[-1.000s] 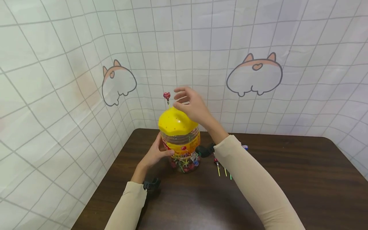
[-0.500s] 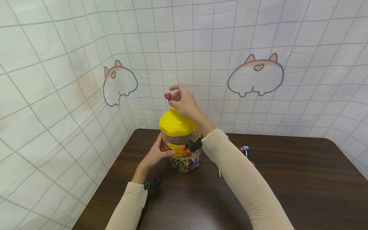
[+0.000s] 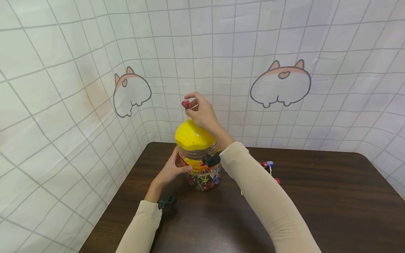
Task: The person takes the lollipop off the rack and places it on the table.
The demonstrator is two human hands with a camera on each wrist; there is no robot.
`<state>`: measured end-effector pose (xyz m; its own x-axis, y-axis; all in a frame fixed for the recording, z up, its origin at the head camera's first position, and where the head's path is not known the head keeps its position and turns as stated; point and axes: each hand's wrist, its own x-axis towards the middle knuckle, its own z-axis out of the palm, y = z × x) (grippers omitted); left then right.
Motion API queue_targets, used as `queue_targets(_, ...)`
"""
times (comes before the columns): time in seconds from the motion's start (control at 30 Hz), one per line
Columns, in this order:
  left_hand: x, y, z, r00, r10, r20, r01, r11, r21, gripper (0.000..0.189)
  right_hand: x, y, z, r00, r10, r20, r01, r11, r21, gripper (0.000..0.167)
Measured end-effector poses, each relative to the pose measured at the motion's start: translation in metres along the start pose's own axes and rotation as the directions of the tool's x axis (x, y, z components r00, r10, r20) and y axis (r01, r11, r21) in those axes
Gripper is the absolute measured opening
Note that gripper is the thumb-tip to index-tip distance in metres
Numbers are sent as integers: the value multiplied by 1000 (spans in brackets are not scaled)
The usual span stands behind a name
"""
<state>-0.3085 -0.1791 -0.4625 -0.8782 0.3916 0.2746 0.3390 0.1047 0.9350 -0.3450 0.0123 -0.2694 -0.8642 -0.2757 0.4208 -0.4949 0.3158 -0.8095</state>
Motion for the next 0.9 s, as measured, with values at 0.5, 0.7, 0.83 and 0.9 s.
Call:
queue_targets(0.5, 0, -1, -1, 1000, -2, 8, 2, 1000, -8, 99, -6, -2, -9, 991, -113, -73, 122, 984, 129, 37)
queue_targets(0.7, 0, 0, 0, 1000, -13, 8, 13, 1000, -6, 103, -15, -3, -15, 991, -114, -71, 124, 981, 147, 37)
queue_targets(0.83, -1, 0, 0, 1000, -11, 4, 11, 1000, 6, 100, -22, -3, -20, 991, -108, -75, 119, 981, 155, 37)
queue_targets(0.9, -1, 0, 0, 1000, -6, 1, 6, 1000, 8, 99, -26, -3, -23, 991, -105, -79, 117, 980, 161, 37)
